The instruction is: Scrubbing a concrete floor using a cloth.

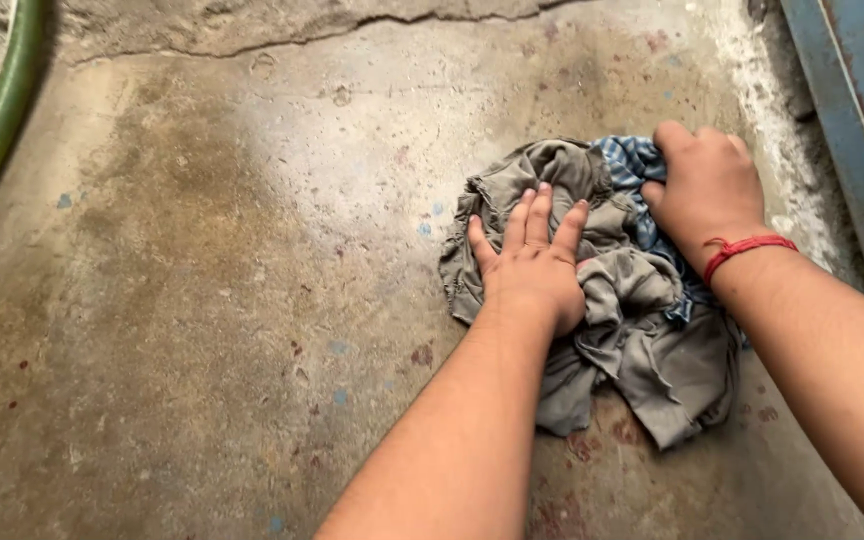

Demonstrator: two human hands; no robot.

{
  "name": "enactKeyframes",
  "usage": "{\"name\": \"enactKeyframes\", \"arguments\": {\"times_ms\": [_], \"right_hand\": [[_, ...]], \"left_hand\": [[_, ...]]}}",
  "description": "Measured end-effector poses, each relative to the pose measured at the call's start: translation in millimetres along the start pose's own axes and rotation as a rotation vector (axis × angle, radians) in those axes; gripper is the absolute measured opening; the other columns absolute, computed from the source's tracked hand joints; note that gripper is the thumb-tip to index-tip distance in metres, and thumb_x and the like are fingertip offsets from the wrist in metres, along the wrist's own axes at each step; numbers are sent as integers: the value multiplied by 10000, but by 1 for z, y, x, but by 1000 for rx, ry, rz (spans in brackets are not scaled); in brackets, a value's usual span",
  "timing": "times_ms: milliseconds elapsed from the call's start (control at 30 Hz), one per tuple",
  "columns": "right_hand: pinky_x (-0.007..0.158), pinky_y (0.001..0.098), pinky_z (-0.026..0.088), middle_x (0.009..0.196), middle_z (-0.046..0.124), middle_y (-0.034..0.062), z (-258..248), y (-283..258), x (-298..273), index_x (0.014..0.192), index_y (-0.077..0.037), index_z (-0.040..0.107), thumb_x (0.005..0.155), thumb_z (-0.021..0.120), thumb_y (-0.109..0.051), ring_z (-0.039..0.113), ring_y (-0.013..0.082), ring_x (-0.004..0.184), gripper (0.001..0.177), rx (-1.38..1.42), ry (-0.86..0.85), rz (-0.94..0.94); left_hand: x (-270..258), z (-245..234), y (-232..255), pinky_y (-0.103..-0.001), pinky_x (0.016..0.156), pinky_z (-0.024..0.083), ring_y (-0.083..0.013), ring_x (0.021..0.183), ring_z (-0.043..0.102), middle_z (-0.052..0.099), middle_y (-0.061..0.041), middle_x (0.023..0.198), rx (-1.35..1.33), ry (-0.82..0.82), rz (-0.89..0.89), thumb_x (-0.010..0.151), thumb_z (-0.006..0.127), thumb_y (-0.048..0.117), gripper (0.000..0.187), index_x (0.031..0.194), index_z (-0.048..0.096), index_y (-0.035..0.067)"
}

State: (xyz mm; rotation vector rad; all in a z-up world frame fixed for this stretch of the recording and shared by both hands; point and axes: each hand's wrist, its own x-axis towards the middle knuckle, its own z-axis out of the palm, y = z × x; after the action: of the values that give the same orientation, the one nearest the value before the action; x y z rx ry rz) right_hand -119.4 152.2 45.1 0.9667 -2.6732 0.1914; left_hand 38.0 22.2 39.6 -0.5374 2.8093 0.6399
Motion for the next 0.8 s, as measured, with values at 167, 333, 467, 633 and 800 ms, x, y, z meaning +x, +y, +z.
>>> {"name": "enactKeyframes", "arguments": {"times_ms": [167,333,467,633,800], "right_hand": [[877,516,533,1059,710,222,1,18,8,1212,-104,692,785,773,-251,667,439,998,458,40,-67,-32],[907,475,543,1090,737,207,-7,27,16,1229,-144,718,643,787,-272,685,415,1004,604,49,-208,-7],[930,452,545,1091,743,190,0,35,25,1183,-137,739,594,803,-282,692,396,1016,610,59,-226,-43],[915,460,549,1079,744,185,6,26,30,1158,-144,754,565,800,-273,696,396,1003,609,22,-220,-12],[920,470,551,1047,748,182,11,23,28,1080,-140,772,593,775,-255,699,398,1000,500,6,-229,20]], "left_hand": [[2,3,-1,-689,1158,-132,-188,1576,-62,-71,-19,1719,0,2,13,986,438,358,674,1597,156,373],[2,-1,1,-687,1164,-129,-181,1582,-54,-75,-16,1725,4,-5,20,988,440,356,671,1599,164,372],[2,-3,0,-685,1158,-141,-180,1578,-74,-97,-14,1720,21,-39,15,991,428,348,674,1602,144,379],[0,-4,0,-683,1158,-142,-182,1577,-83,-104,-14,1720,17,-38,11,993,425,347,673,1602,138,377],[4,0,0,-684,1161,-141,-182,1577,-77,-95,-11,1720,16,-13,16,999,416,348,659,1598,144,379]]}}
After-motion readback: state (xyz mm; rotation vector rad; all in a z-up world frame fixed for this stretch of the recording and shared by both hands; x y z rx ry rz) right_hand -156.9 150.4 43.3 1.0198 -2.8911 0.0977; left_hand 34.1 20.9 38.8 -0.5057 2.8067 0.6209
